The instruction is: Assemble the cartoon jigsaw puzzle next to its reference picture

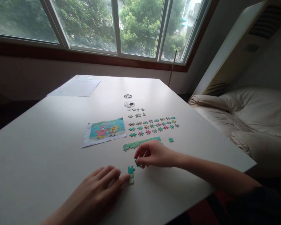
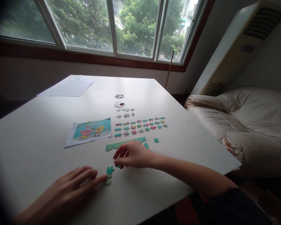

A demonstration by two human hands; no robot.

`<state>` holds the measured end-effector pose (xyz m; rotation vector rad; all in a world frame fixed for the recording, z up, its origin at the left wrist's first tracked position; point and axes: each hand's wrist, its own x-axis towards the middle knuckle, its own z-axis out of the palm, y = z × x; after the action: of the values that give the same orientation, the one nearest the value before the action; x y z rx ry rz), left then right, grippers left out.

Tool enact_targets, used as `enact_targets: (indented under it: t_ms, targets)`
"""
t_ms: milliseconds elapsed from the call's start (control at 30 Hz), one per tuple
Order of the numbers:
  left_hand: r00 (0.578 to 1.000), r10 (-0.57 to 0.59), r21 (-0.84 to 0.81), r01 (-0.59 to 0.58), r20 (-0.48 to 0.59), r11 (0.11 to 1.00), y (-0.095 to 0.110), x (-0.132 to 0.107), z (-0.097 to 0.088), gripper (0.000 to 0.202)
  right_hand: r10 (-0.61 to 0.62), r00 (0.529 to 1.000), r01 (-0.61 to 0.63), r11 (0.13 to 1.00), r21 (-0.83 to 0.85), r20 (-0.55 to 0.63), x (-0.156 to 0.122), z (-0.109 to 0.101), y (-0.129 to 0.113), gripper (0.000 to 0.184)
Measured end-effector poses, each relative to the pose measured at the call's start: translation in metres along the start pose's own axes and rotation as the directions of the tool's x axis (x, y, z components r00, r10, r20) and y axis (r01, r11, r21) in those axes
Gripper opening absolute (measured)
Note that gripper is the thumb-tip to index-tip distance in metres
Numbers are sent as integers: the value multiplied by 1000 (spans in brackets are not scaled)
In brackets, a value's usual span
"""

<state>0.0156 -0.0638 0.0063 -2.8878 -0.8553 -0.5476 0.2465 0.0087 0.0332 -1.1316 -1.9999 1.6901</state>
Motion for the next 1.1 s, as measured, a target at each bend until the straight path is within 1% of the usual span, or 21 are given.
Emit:
enact_targets:
  t_ms: [67,167,300,433,567,767,867,967,1033,1100]
  targets:
    - [1000,-1,0,1,-1,1000,-1,-1,1,30,28,1000,-27,995,93,1,8,7,5,12]
    - [1000,5,5,-5,-8,1000,-1,-2,2,30,8,1000,-8,995,102,5,16,10,9,10]
    - [1000,15,-3,-15,-25,1000,-1,-1,1,30,-47,999,47,998,-35,1,21,9,8,9]
    - [999,18,5,-18,-28,1000,-1,0,1,29,-93,995,86,973,-214,-23,23,9,4,10]
    - [999,20,15,-20,-26,1000,-1,-2,3,28,-125,991,106,949,-296,-47,23,9,3,12]
    - [999,23,24,-22,-39,999,0,-1,0,29,-226,972,173,871,-459,-63,24,11,1,11]
    - [999,19,21,-18,-46,1000,0,2,-2,28,-250,966,192,852,-487,-58,25,15,3,12]
    - [999,9,15,-8,-33,1000,0,1,-2,29,-244,969,197,866,-459,-45,24,14,2,13]
    - [1000,-3,12,3,-17,1000,1,0,-1,30,-237,970,190,874,-447,-52,19,8,-2,13]
    - [1000,-13,4,14,-5,1000,1,-1,0,31,-233,969,168,864,-475,-82,12,-6,-7,16]
